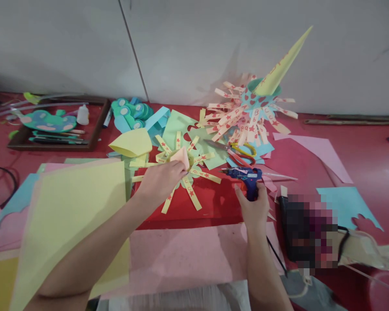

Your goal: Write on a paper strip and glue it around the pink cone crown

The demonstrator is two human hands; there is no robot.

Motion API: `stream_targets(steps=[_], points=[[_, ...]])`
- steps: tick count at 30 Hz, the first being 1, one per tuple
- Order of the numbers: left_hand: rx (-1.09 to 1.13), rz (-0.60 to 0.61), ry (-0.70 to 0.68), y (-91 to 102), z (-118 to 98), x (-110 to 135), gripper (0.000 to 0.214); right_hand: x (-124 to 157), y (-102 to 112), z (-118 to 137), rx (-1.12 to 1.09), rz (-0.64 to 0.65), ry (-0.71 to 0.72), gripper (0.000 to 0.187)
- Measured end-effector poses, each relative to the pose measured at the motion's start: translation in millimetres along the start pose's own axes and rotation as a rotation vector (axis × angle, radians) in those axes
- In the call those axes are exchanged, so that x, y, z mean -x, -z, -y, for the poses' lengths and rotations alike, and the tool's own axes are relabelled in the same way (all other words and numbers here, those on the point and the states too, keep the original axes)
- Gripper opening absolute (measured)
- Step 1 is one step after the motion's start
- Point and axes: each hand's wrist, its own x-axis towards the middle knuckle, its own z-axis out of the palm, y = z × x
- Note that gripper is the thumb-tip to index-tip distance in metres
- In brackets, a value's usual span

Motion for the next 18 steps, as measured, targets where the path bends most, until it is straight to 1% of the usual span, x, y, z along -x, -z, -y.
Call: stream_targets(steps=[3, 5, 7, 9, 10, 11, 12, 13, 15, 16, 18], points=[[-0.009, 0.011, 0.005, 1.8, 0.7, -0.7, 0.026, -0.3, -0.4, -0.3, 0.008, 0.006, -0.002, 0.056], [0.019, -0.045, 0.028, 3.0, 0.9, 0.5, 0.027, -0.4, -0.5, -0.3, 0.01, 0.008, -0.007, 0.058], [0.067, -0.19, 0.098, 3.1, 1.4, 1.8, 0.027, -0.2, -0.2, 0.1, 0.004, 0.003, -0.003, 0.058], [0.125, -0.377, 0.157, 0.8, 2.9, 1.2, 0.023, 0.3, 0.7, 1.4, -0.002, -0.003, 0.0, 0.057], [0.155, -0.449, 0.159, -1.4, 4.2, -0.3, 0.023, 0.7, 1.2, 2.2, -0.003, -0.003, -0.001, 0.057], [0.183, -0.484, 0.144, -4.3, 5.8, -2.7, 0.026, 1.1, 1.8, 3.2, -0.002, 0.0, -0.004, 0.057], [0.209, -0.48, 0.124, -7.5, 7.5, -5.6, 0.031, 1.4, 2.4, 4.1, -0.001, 0.01, -0.01, 0.056], [0.226, -0.446, 0.103, -10.9, 9.2, -8.8, 0.034, 1.7, 2.9, 5.0, 0.002, 0.02, -0.015, 0.055], [0.236, -0.354, 0.083, -16.8, 12.4, -14.6, 0.034, 1.8, 3.4, 6.1, 0.007, 0.029, -0.017, 0.054], [0.237, -0.333, 0.085, -18.8, 13.5, -16.4, 0.032, 1.7, 3.5, 6.3, 0.01, 0.026, -0.016, 0.054], [0.246, -0.371, 0.093, -19.9, 14.6, -17.1, 0.031, 1.5, 3.3, 6.2, 0.014, 0.009, -0.014, 0.054]])
